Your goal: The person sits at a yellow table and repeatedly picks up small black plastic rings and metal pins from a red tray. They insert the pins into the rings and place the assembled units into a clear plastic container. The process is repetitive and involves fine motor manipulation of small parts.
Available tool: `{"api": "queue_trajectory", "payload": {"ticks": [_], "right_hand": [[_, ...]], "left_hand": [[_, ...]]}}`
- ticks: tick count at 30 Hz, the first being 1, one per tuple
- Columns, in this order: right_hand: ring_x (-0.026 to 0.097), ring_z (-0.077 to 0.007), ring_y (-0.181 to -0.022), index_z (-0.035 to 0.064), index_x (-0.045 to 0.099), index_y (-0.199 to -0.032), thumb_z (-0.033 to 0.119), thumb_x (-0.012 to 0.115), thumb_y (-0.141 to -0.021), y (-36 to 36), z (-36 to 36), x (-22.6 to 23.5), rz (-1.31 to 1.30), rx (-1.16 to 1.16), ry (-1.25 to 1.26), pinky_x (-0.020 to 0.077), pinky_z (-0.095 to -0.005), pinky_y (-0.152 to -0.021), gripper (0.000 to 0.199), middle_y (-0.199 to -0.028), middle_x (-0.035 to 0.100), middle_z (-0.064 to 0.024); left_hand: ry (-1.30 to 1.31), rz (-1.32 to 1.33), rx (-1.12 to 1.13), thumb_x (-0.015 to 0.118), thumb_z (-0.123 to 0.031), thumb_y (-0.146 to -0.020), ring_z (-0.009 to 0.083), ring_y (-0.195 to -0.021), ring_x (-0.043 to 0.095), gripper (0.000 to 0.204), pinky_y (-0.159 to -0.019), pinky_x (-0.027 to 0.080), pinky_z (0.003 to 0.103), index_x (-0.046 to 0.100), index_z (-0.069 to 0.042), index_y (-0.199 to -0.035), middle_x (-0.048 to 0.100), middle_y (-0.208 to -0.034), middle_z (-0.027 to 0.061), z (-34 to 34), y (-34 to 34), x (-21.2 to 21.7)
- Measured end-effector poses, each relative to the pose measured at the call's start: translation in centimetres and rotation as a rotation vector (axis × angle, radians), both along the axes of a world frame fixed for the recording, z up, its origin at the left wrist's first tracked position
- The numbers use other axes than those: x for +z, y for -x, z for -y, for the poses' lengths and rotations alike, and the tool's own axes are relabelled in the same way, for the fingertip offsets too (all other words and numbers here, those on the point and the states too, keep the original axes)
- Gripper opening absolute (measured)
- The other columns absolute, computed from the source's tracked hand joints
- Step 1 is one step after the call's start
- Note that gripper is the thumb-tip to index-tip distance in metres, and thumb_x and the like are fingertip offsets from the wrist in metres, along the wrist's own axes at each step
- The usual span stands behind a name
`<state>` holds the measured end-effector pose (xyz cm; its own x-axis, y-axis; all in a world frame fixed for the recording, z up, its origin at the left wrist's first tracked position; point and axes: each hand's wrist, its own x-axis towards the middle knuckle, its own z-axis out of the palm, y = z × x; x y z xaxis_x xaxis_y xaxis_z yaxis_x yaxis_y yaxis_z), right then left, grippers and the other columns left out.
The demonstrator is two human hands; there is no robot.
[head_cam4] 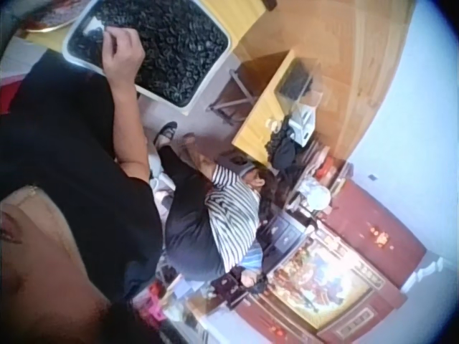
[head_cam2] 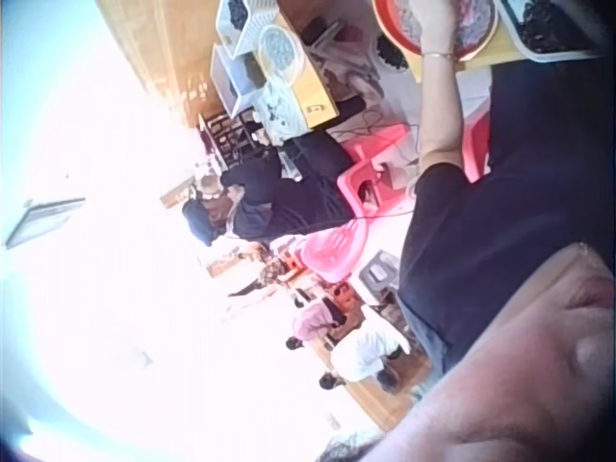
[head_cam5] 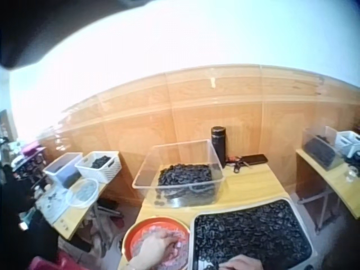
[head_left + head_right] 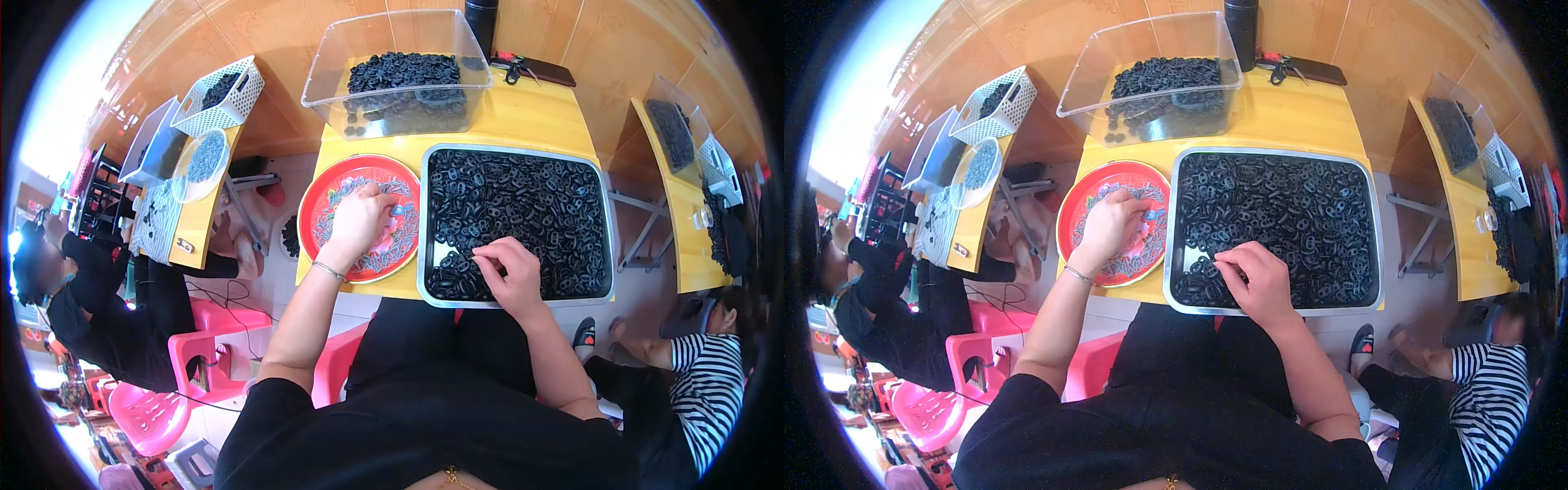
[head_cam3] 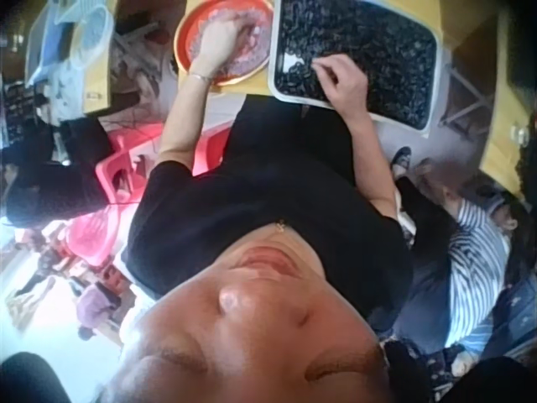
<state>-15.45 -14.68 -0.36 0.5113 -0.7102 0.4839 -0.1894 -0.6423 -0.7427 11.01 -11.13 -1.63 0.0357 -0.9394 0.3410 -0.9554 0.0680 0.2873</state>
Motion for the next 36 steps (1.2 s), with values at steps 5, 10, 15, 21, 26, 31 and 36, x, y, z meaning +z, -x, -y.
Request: {"api": "queue_trajectory", "payload": {"ticks": [5, 10, 15, 21, 26, 31, 36], "right_hand": [[0.057, -0.0163, -0.058, 0.0024, 0.062, -0.08, 0.002, 0.066, -0.072, -0.1, 0.1, -0.1, -0.01, 0.003, -0.015, 0.0457, -0.025, -0.05, 0.009, -0.074, 0.059, -0.0076], [0.057, -0.0157, -0.057, 0.0022, 0.062, -0.081, 0.002, 0.066, -0.072, -0.1, 0.1, -0.3, -0.003, -0.001, -0.021, 0.0455, -0.0242, -0.05, 0.01, -0.074, 0.059, -0.0077], [0.057, -0.0156, -0.057, 0.002, 0.062, -0.08, 0.002, 0.066, -0.072, -0.2, 0.1, -0.3, 0.002, -0.007, -0.043, 0.0455, -0.0242, -0.05, 0.01, -0.074, 0.059, -0.0079], [0.058, -0.0169, -0.057, 0.0026, 0.062, -0.079, 0.003, 0.066, -0.072, -0.1, 0.2, -0.6, -0.004, -0.002, -0.056, 0.0456, -0.0255, -0.05, 0.008, -0.073, 0.059, -0.0078], [0.058, -0.0189, -0.057, 0.0038, 0.062, -0.078, 0.005, 0.066, -0.072, 0.0, 0.3, -0.7, -0.039, -0.004, -0.031, 0.0451, -0.0276, -0.05, 0.007, -0.072, 0.059, -0.0072], [0.058, -0.02, -0.058, 0.0045, 0.062, -0.079, 0.006, 0.066, -0.073, -0.1, 0.4, -0.5, -0.05, -0.007, -0.017, 0.0448, -0.0285, -0.051, 0.007, -0.071, 0.058, -0.0071], [0.058, -0.0203, -0.059, 0.0048, 0.062, -0.079, 0.006, 0.065, -0.073, -0.1, 0.4, -0.7, -0.069, -0.007, -0.023, 0.045, -0.0287, -0.052, 0.007, -0.071, 0.058, -0.0068]], "left_hand": [[-0.033, 0.051, 0.013, 0.059, -0.007, -0.066, 0.0265, -0.07, 0.059, 0.013, -0.064, 0.049, 0.036, 0.067, -0.01, -0.076, 0.057, -0.073, 0.0098, 0.3, 0.8, 0.8], [-0.14, 0.06, 0.048, 0.059, -0.009, -0.065, 0.0275, -0.069, 0.06, 0.011, -0.062, 0.049, 0.037, 0.067, -0.011, -0.073, 0.058, -0.075, 0.0103, 1.3, -0.1, 0.5], [-0.089, -0.008, 0.088, 0.063, -0.007, -0.064, 0.0282, -0.066, 0.06, 0.005, -0.061, 0.049, 0.038, 0.061, -0.005, -0.068, 0.059, -0.073, 0.0126, 1.5, 0.0, 1.4], [-0.053, -0.419, 0.148, 0.064, -0.003, -0.066, 0.0166, -0.061, 0.058, 0.008, -0.055, 0.046, 0.028, 0.058, -0.001, -0.07, 0.059, -0.069, 0.0089, 1.2, 1.0, 3.4], [0.032, -0.887, 0.028, 0.062, 0.003, -0.073, 0.0056, -0.063, 0.055, 0.008, -0.058, 0.044, 0.02, 0.057, -0.001, -0.078, 0.059, -0.071, 0.002, 1.1, 2.9, 4.6], [0.146, -1.251, -0.138, 0.062, 0.007, -0.075, 0.0046, -0.071, 0.053, 0.018, -0.064, 0.043, 0.017, 0.057, 0.002, -0.092, 0.059, -0.081, 0.0021, 0.6, 4.6, 8.0], [0.212, -1.216, -0.238, 0.062, 0.007, -0.075, 0.0029, -0.068, 0.05, 0.018, -0.062, 0.039, 0.017, 0.058, 0.002, -0.091, 0.057, -0.081, 0.0008, -1.3, 5.3, 9.2]]}}
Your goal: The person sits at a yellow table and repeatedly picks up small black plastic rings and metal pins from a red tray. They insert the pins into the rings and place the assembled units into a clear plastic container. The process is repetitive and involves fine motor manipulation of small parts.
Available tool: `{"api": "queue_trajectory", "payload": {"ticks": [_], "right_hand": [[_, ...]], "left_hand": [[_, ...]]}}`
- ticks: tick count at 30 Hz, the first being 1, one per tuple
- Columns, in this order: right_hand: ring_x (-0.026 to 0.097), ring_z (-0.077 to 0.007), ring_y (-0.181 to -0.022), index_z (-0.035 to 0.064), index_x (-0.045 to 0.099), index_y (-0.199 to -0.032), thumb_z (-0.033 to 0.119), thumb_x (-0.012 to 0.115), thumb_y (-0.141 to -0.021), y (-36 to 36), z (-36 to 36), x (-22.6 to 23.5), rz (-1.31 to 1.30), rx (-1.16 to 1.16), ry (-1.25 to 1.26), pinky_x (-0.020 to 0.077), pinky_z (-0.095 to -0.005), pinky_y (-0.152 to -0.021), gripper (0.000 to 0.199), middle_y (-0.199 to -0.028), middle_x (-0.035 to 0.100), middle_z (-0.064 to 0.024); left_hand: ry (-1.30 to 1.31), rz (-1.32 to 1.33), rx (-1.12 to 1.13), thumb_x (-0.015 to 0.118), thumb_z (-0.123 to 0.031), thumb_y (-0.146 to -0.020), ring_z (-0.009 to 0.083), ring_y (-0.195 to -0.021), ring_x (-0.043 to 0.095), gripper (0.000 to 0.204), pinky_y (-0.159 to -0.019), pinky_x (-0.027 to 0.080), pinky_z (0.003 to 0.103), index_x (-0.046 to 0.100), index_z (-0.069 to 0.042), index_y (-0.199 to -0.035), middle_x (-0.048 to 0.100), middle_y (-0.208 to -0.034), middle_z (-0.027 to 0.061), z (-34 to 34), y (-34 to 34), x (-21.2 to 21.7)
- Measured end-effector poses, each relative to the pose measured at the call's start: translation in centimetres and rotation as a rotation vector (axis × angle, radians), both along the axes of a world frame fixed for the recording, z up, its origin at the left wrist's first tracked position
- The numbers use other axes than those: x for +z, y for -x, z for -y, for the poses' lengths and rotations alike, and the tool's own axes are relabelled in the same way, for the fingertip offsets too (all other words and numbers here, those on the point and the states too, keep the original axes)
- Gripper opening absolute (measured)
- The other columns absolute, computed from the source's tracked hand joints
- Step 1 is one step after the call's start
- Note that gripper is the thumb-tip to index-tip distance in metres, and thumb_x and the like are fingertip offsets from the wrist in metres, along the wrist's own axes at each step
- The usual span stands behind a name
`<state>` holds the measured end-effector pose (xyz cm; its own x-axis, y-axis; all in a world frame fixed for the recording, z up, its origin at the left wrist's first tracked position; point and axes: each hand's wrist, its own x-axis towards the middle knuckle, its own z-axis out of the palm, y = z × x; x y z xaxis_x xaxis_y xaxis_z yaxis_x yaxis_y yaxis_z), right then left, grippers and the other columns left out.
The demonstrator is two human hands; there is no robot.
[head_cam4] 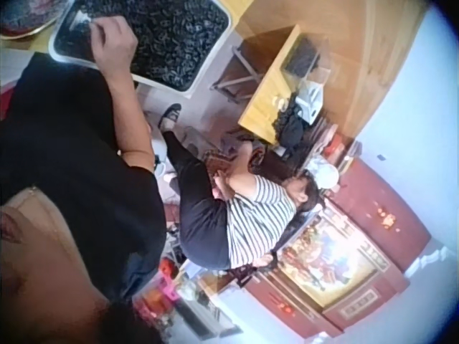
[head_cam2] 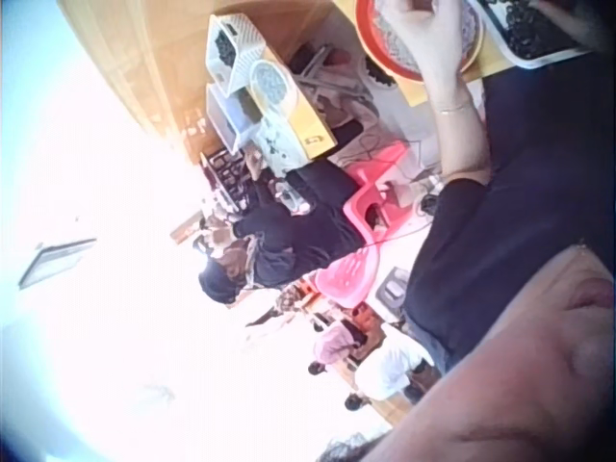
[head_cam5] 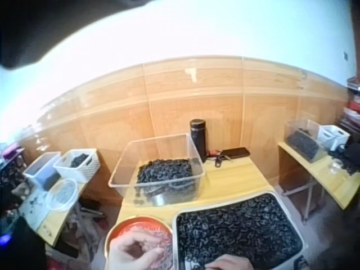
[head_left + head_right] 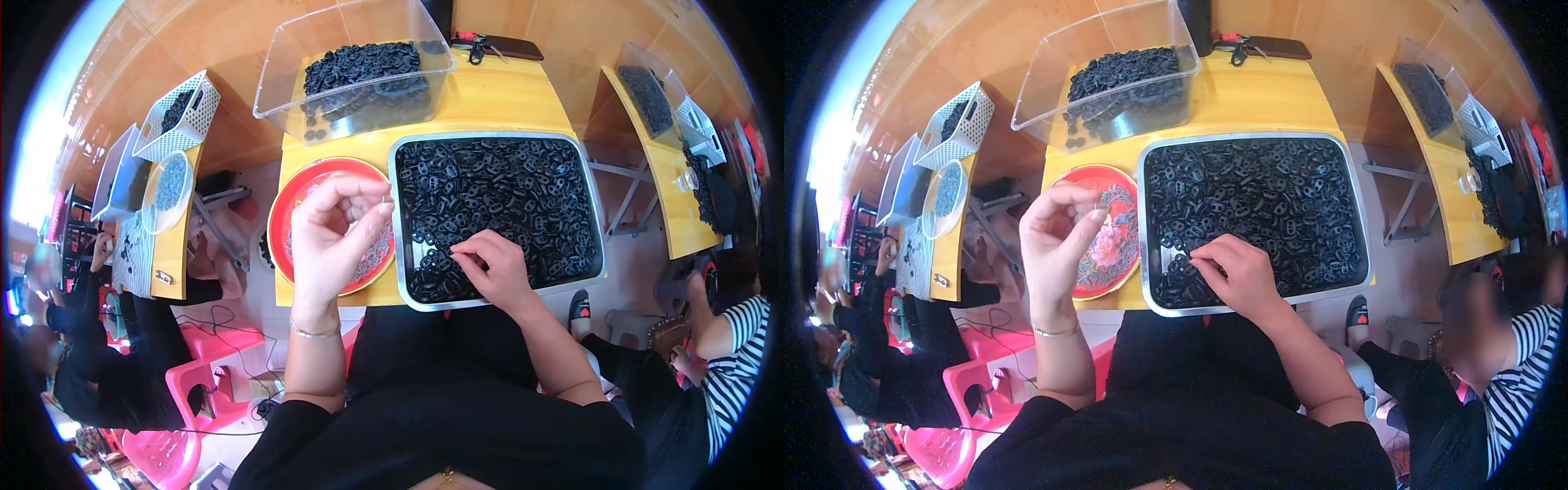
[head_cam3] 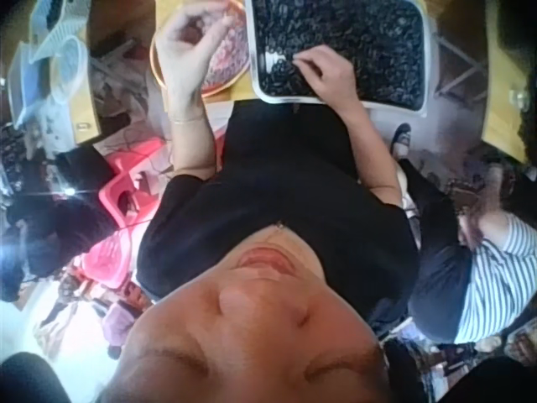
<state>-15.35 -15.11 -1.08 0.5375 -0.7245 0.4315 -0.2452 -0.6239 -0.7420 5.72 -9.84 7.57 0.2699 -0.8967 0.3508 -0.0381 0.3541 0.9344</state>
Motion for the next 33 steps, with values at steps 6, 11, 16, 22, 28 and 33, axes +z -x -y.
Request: {"api": "queue_trajectory", "payload": {"ticks": [6, 11, 16, 22, 28, 33], "right_hand": [[0.058, -0.0207, -0.06, 0.0051, 0.062, -0.079, 0.006, 0.065, -0.073, -0.1, -0.1, 0.1, -0.016, 0.001, 0.009, 0.0452, -0.029, -0.052, 0.008, -0.071, 0.058, -0.0068], [0.059, -0.0217, -0.066, 0.0063, 0.061, -0.082, 0.009, 0.065, -0.073, -0.4, -0.1, 0.9, -0.106, 0.018, 0.065, 0.0469, -0.0302, -0.057, 0.011, -0.077, 0.058, -0.0061], [0.059, -0.0217, -0.074, 0.0087, 0.059, -0.084, 0.015, 0.064, -0.073, -1.5, 0.8, 1.7, -0.375, 0.081, 0.162, 0.0485, -0.0326, -0.062, 0.014, -0.078, 0.056, -0.0052], [0.059, -0.0224, -0.074, 0.0111, 0.059, -0.082, 0.016, 0.064, -0.071, -2.6, 0.4, 1.8, -0.642, 0.093, 0.181, 0.0482, -0.0338, -0.061, 0.013, -0.076, 0.055, -0.004], [0.059, -0.023, -0.072, 0.0114, 0.06, -0.082, 0.014, 0.065, -0.07, -3.2, 0.6, 1.5, -0.729, 0.132, 0.184, 0.048, -0.035, -0.06, 0.013, -0.076, 0.055, -0.0045], [0.059, -0.0251, -0.073, 0.0111, 0.062, -0.081, 0.016, 0.062, -0.073, -2.7, 1.0, 3.4, -0.524, 0.163, 0.08, 0.0488, -0.0354, -0.063, 0.009, -0.075, 0.056, -0.0067]], "left_hand": [[0.018, -0.014, 0.041, 0.063, 0.008, -0.074, 0.0023, -0.067, 0.047, 0.018, -0.061, 0.037, 0.016, 0.059, 0.002, -0.09, 0.055, -0.08, 0.0007, -2.1, 0.1, 0.9], [0.044, -0.115, 0.023, 0.061, 0.008, -0.075, 0.0029, -0.069, 0.049, 0.019, -0.062, 0.039, 0.016, 0.057, 0.002, -0.092, 0.055, -0.081, 0.0011, -2.4, 0.2, 1.3], [0.044, -0.18, -0.077, 0.058, 0.009, -0.077, 0.0039, -0.073, 0.052, 0.017, -0.064, 0.041, 0.016, 0.056, 0.003, -0.093, 0.055, -0.085, 0.0024, -2.5, 0.2, 1.2], [-0.024, -0.194, -0.149, 0.055, 0.009, -0.08, 0.0045, -0.077, 0.054, 0.015, -0.067, 0.042, 0.017, 0.056, 0.003, -0.093, 0.056, -0.085, 0.0024, -2.4, 0.9, 0.7], [-0.14, -0.224, -0.247, 0.056, 0.004, -0.082, 0.0018, -0.071, 0.053, 0.013, -0.063, 0.041, 0.015, 0.057, 0.001, -0.094, 0.058, -0.08, -0.0007, -1.6, 1.7, -0.7], [-0.183, -0.196, -0.273, 0.055, 0.002, -0.083, 0.0019, -0.071, 0.053, 0.013, -0.061, 0.041, 0.015, 0.057, 0.001, -0.096, 0.059, -0.081, 0.0003, -1.0, 2.3, -1.2]]}}
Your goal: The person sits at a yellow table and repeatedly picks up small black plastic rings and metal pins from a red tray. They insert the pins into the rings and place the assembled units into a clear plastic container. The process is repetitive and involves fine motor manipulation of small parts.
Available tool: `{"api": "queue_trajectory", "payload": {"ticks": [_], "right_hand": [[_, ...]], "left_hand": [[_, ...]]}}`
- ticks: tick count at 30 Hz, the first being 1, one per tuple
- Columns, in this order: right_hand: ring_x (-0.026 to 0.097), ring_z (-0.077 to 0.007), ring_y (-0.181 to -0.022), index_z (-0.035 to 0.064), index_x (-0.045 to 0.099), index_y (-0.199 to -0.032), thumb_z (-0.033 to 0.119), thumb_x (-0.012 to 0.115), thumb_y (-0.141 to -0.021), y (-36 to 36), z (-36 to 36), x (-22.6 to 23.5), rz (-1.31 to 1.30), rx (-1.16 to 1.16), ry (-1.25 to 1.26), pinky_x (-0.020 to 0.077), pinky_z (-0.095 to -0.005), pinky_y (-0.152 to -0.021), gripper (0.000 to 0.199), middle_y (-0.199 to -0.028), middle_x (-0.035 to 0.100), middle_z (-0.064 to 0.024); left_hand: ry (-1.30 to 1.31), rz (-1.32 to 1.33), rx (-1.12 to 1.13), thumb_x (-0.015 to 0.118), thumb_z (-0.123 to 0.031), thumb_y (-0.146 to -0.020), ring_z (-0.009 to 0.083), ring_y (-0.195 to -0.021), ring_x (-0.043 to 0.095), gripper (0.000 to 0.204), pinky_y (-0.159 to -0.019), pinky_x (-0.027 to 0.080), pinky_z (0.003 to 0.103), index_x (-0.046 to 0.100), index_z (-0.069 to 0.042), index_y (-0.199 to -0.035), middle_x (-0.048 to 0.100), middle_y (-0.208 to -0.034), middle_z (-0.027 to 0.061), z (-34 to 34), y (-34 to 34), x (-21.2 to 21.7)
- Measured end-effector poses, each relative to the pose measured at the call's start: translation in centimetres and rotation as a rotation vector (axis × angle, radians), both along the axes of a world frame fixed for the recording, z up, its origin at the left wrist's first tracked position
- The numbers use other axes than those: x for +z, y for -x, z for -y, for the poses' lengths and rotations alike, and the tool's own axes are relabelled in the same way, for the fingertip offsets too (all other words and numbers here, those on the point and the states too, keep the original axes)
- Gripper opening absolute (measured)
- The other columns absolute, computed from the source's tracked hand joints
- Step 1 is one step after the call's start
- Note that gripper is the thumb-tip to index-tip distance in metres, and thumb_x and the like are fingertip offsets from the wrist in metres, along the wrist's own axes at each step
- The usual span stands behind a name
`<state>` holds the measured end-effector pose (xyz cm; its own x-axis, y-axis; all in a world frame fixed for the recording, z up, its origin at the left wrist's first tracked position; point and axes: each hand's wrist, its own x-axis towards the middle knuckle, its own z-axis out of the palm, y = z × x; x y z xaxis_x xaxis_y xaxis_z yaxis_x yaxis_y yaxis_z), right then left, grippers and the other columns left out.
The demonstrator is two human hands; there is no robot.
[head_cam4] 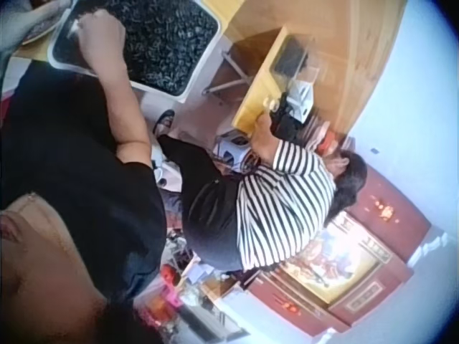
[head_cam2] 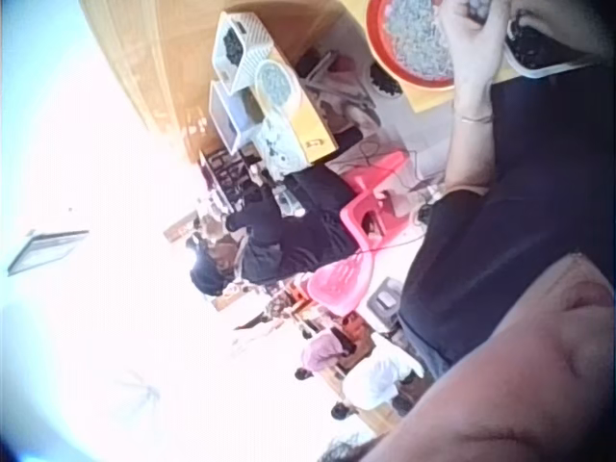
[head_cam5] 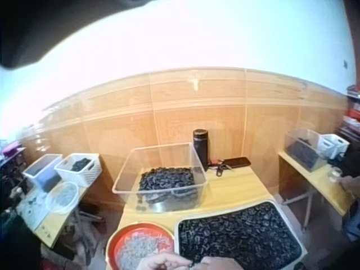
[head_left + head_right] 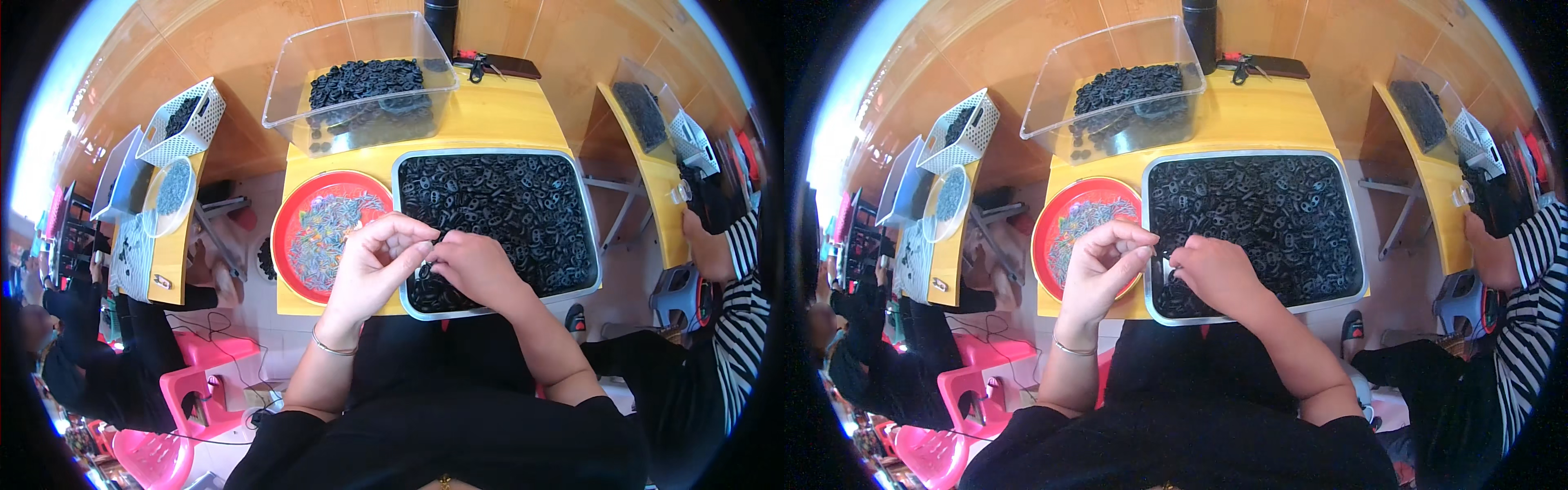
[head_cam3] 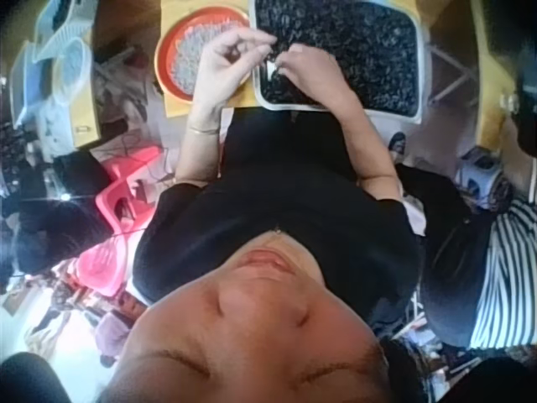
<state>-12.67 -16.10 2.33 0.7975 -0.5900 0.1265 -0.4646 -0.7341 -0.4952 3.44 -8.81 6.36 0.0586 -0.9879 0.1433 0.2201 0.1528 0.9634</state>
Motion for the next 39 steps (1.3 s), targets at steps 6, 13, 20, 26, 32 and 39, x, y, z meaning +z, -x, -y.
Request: {"api": "queue_trajectory", "payload": {"ticks": [6, 13, 20, 26, 32, 39], "right_hand": [[0.059, -0.0238, -0.068, 0.0063, 0.061, -0.082, 0.009, 0.062, -0.074, 0.7, 0.5, 3.6, 0.428, -0.119, -0.113, 0.0479, -0.0312, -0.061, 0.009, -0.077, 0.057, -0.0085], [0.06, -0.0136, -0.074, 0.0024, 0.064, -0.09, -0.002, 0.061, -0.076, 1.6, -0.5, 3.6, 0.681, -0.112, -0.424, 0.0483, -0.0237, -0.064, 0.015, -0.082, 0.058, -0.0077], [0.06, -0.0106, -0.077, 0.0017, 0.063, -0.095, -0.003, 0.06, -0.076, 1.5, -0.6, 2.5, 0.781, -0.138, -0.588, 0.0483, -0.0217, -0.065, 0.019, -0.084, 0.059, -0.0064], [0.061, -0.0103, -0.073, 0.0008, 0.062, -0.093, -0.002, 0.061, -0.076, 1.6, -0.4, 2.3, 0.788, -0.133, -0.61, 0.0486, -0.0218, -0.064, 0.017, -0.083, 0.06, -0.0065], [0.061, -0.0113, -0.073, 0.0009, 0.062, -0.092, -0.002, 0.061, -0.075, 1.6, -0.4, 2.3, 0.781, -0.112, -0.569, 0.0492, -0.0221, -0.064, 0.017, -0.083, 0.06, -0.0071], [0.062, -0.0129, -0.072, 0.0015, 0.063, -0.089, -0.002, 0.062, -0.075, 1.5, -0.4, 2.9, 0.728, -0.115, -0.464, 0.0497, -0.0227, -0.064, 0.015, -0.082, 0.061, -0.0076]], "left_hand": [[-0.019, 0.093, 0.006, 0.057, 0.002, -0.082, 0.0009, -0.072, 0.053, 0.013, -0.061, 0.041, 0.015, 0.057, 0.001, -0.095, 0.06, -0.083, 0.001, 0.3, -0.1, -1.0], [-0.026, -0.02, -0.027, 0.057, 0.004, -0.081, 0.0023, -0.076, 0.054, 0.01, -0.065, 0.043, 0.016, 0.057, 0.0, -0.091, 0.061, -0.084, 0.002, 0.5, 0.2, -1.7], [-0.03, -0.129, -0.087, 0.057, 0.005, -0.081, 0.0058, -0.08, 0.057, 0.011, -0.072, 0.046, 0.019, 0.056, 0.0, -0.091, 0.061, -0.086, 0.0034, 0.8, 1.0, -2.2], [-0.039, -0.162, -0.049, 0.058, 0.007, -0.079, 0.0053, -0.081, 0.057, 0.016, -0.073, 0.046, 0.019, 0.054, -0.001, -0.093, 0.059, -0.086, 0.0019, 1.0, 1.0, -2.6], [-0.032, -0.161, -0.047, 0.057, 0.009, -0.078, 0.0054, -0.081, 0.056, 0.021, -0.073, 0.046, 0.019, 0.053, -0.002, -0.095, 0.058, -0.087, 0.0014, 1.1, 1.1, -2.7], [-0.021, -0.168, -0.033, 0.058, 0.009, -0.078, 0.0051, -0.081, 0.056, 0.022, -0.072, 0.047, 0.019, 0.053, -0.002, -0.096, 0.058, -0.087, 0.0013, 1.2, 1.1, -2.9]]}}
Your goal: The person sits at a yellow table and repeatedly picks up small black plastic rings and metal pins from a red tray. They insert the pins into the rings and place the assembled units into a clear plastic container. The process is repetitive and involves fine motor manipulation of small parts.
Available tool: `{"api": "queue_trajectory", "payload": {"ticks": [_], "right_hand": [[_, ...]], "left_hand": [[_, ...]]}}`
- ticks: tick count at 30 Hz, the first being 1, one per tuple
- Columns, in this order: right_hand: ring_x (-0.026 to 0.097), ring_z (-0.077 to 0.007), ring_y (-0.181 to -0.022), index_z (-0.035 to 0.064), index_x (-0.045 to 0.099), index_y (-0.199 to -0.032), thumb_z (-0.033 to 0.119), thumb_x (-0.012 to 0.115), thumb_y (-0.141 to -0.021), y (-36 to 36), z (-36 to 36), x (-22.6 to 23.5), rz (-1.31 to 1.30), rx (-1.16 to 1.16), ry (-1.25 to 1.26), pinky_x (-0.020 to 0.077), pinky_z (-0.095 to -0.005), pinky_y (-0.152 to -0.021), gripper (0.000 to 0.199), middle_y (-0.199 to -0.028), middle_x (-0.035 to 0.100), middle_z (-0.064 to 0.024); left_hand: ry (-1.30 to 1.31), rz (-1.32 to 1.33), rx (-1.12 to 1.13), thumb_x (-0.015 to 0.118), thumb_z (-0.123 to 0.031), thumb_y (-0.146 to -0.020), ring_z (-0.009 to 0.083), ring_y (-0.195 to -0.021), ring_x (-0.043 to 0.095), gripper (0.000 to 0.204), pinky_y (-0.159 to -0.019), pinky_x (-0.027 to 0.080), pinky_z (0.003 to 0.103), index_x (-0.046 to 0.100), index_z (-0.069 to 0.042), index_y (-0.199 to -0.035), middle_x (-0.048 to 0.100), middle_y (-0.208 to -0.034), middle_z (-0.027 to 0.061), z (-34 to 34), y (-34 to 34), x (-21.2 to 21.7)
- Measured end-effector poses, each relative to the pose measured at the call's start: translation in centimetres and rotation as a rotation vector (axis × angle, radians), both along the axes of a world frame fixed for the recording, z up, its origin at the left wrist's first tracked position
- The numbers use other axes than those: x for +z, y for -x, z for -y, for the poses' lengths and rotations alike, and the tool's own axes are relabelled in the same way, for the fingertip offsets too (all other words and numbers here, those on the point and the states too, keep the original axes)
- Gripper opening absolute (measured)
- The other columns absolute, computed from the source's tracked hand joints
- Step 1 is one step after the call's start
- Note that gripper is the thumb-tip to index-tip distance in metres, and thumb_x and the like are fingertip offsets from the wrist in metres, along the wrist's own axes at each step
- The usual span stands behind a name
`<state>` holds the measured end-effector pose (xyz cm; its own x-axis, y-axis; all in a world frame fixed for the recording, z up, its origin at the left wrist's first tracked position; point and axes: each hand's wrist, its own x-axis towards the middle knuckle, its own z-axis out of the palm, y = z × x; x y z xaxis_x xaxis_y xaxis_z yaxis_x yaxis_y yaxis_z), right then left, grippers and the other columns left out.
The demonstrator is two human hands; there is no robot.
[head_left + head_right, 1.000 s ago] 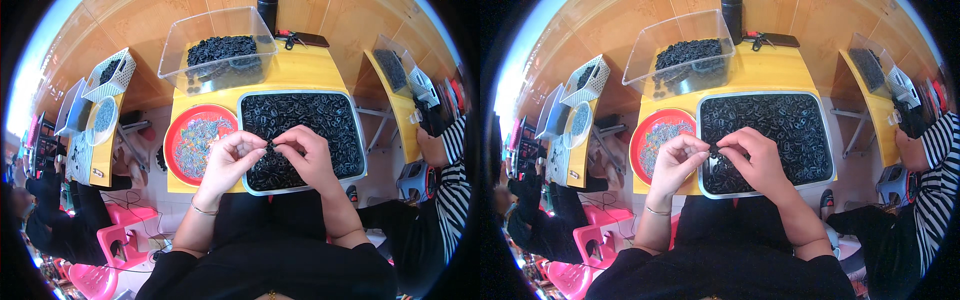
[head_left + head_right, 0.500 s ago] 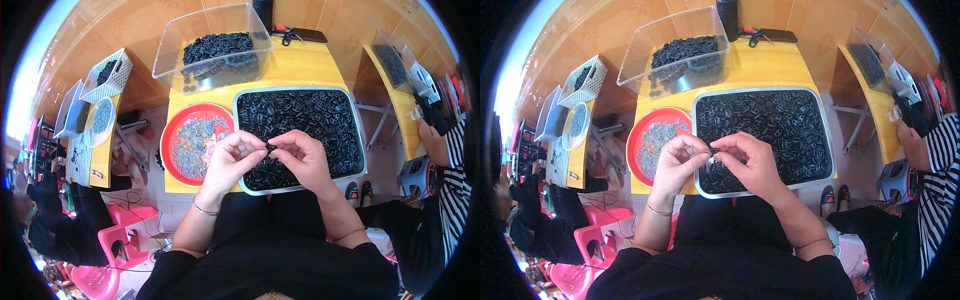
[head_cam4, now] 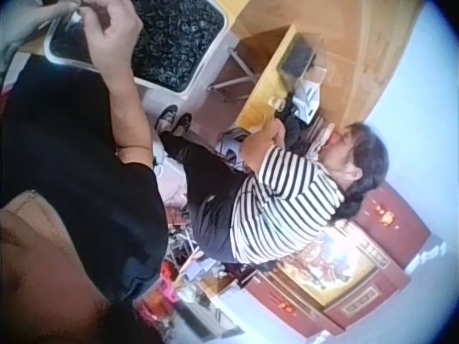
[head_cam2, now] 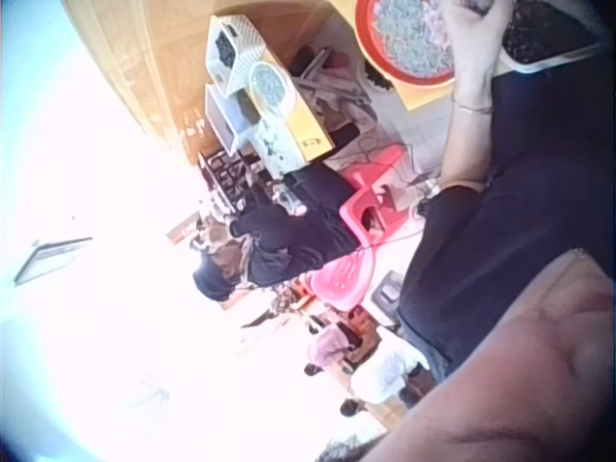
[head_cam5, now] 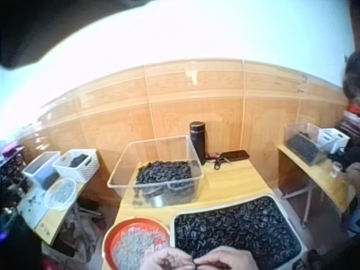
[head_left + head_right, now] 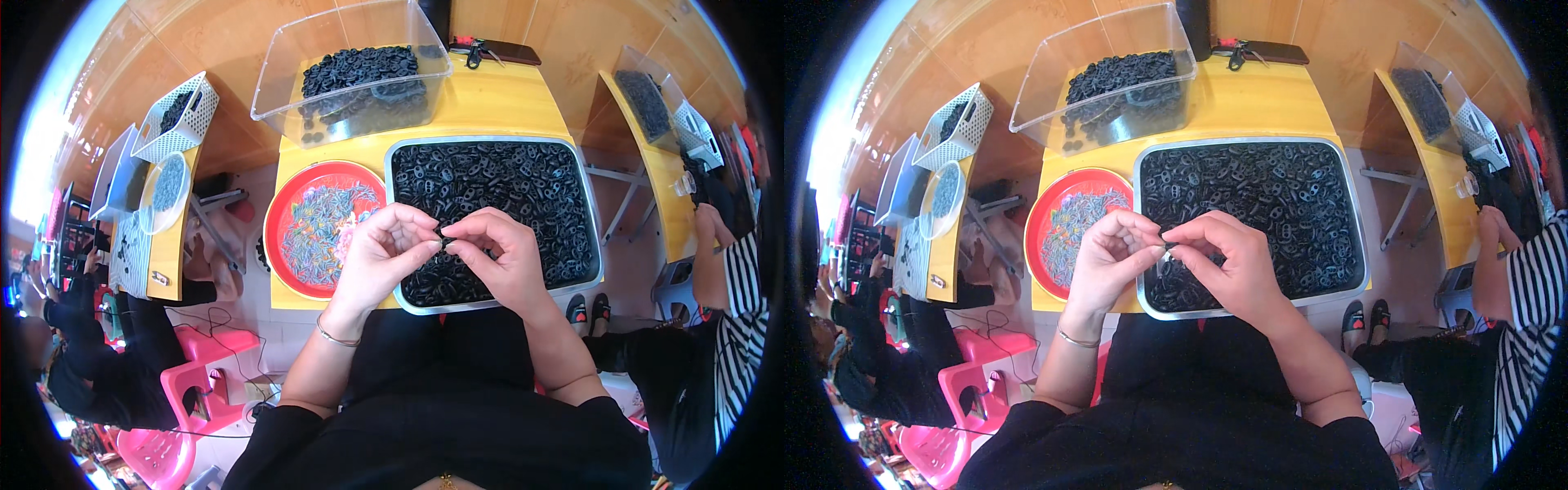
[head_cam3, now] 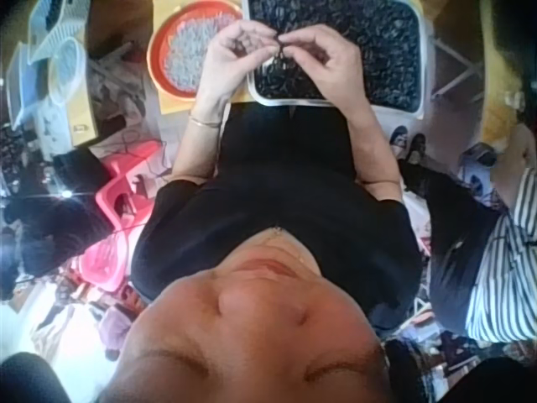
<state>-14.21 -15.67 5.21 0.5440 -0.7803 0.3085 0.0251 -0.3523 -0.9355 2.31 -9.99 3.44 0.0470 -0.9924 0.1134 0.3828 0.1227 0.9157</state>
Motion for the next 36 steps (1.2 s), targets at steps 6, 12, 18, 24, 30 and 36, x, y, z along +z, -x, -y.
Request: {"api": "queue_trajectory", "payload": {"ticks": [6, 12, 18, 24, 30, 36], "right_hand": [[0.062, -0.0134, -0.07, 0.0023, 0.064, -0.089, -0.002, 0.062, -0.074, 0.1, 0.0, 0.2, -0.035, -0.003, 0.041, 0.0498, -0.0232, -0.063, 0.016, -0.081, 0.061, -0.0076], [0.061, -0.0113, -0.07, 0.0021, 0.064, -0.09, -0.001, 0.062, -0.075, 0.3, 0.1, -0.2, -0.045, 0.034, -0.071, 0.0483, -0.0212, -0.062, 0.015, -0.081, 0.061, -0.0071], [0.06, -0.0087, -0.071, 0.0015, 0.064, -0.091, -0.001, 0.061, -0.077, 0.2, 0.2, -0.7, 0.034, 0.058, -0.187, 0.0478, -0.0204, -0.063, 0.014, -0.081, 0.06, -0.0049], [0.06, -0.0094, -0.073, 0.0009, 0.064, -0.091, -0.002, 0.061, -0.077, 0.1, 0.2, -0.3, 0.072, 0.028, -0.188, 0.0482, -0.0211, -0.065, 0.014, -0.082, 0.06, -0.0054], [0.06, -0.0096, -0.073, 0.0003, 0.063, -0.091, -0.002, 0.061, -0.076, 0.2, 0.3, -0.4, 0.041, 0.027, -0.147, 0.0484, -0.0212, -0.064, 0.015, -0.082, 0.06, -0.006], [0.061, -0.0096, -0.073, 0.0014, 0.062, -0.094, -0.001, 0.061, -0.077, 0.1, 0.0, -0.6, 0.034, 0.017, -0.201, 0.0485, -0.021, -0.064, 0.018, -0.084, 0.062, -0.0061]], "left_hand": [[-0.042, 0.013, 0.025, 0.06, 0.011, -0.074, 0.0069, -0.076, 0.058, 0.025, -0.07, 0.047, 0.02, 0.054, -0.001, -0.095, 0.06, -0.083, 0.0031, -0.1, 0.1, 0.2], [-0.025, 0.127, 0.042, 0.061, 0.011, -0.073, 0.007, -0.075, 0.058, 0.026, -0.069, 0.047, 0.019, 0.054, 0.0, -0.095, 0.06, -0.082, 0.0032, -0.3, 0.2, 0.5], [-0.026, 0.071, 0.019, 0.061, 0.011, -0.074, 0.0062, -0.075, 0.057, 0.027, -0.069, 0.046, 0.019, 0.053, 0.001, -0.098, 0.06, -0.081, 0.0024, -0.2, 0.2, 0.9], [-0.082, 0.131, -0.02, 0.06, -0.003, -0.082, 0.0034, -0.072, 0.054, 0.011, -0.064, 0.044, 0.018, 0.056, 0.0, -0.092, 0.059, -0.078, 0.0, -0.1, -0.4, 0.7], [-0.1, 0.201, -0.034, 0.058, -0.007, -0.084, 0.0021, -0.067, 0.051, 0.007, -0.058, 0.04, 0.016, 0.058, -0.001, -0.085, 0.058, -0.074, -0.0007, -0.2, -0.1, 0.6], [-0.091, 0.292, -0.002, 0.06, -0.005, -0.083, 0.0018, -0.064, 0.05, 0.004, -0.057, 0.04, 0.016, 0.058, -0.001, -0.082, 0.057, -0.074, -0.0019, -0.3, -0.2, 0.5]]}}
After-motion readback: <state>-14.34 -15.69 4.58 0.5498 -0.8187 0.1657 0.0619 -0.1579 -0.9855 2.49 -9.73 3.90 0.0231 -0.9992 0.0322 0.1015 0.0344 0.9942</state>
